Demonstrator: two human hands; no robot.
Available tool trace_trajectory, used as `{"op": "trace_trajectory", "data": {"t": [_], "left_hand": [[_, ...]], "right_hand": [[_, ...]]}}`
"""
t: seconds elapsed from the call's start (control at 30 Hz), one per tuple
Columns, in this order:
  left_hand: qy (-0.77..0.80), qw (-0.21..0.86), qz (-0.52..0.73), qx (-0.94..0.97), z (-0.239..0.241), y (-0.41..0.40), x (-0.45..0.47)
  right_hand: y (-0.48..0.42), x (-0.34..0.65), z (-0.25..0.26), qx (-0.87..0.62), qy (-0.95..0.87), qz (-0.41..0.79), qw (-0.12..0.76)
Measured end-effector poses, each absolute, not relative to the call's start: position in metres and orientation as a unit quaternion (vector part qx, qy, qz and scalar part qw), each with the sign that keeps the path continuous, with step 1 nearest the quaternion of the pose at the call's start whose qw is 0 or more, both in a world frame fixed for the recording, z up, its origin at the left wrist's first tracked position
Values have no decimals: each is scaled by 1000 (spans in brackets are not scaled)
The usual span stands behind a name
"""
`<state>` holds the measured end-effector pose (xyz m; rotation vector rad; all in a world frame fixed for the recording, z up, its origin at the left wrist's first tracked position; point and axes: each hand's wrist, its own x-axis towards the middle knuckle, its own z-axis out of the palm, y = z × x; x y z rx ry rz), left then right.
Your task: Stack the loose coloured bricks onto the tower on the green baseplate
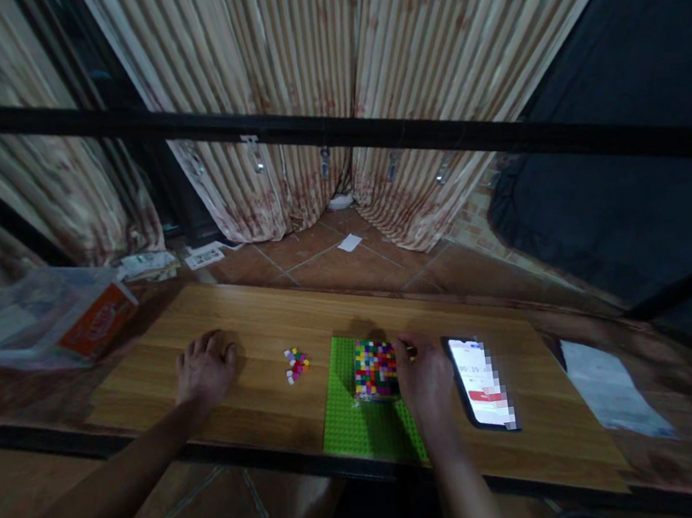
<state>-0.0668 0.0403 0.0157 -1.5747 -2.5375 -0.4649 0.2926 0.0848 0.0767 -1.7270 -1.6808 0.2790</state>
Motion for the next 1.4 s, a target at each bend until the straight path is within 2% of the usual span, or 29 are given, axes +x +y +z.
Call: {"op": "trace_trajectory", "data": {"t": [0.13,0.4,0.63,0.87,1.1,1.27,1.4], "left_hand": [[-838,62,-157,-520,16,40,-67],[-841,60,-152,-516,17,41,-65],[-839,64,-155,-517,15,40,-65],[-838,66,-157,-518,16,40,-65],[-836,65,-158,-521,16,40,-65],[-837,63,-155,-521,16,39,-65],[-835,59,-163,-523,14,39,-66]], "right_hand": [[91,289,69,-642,-657,128,373],[95,287,60,-650,-610,250,378],[91,282,58,-638,-600,266,404],[93,287,54,-632,-622,252,388],[73,264,67,-558,-693,88,448],[50,218,68,-469,-778,119,401],[45,187,51,-456,-812,143,334]]}}
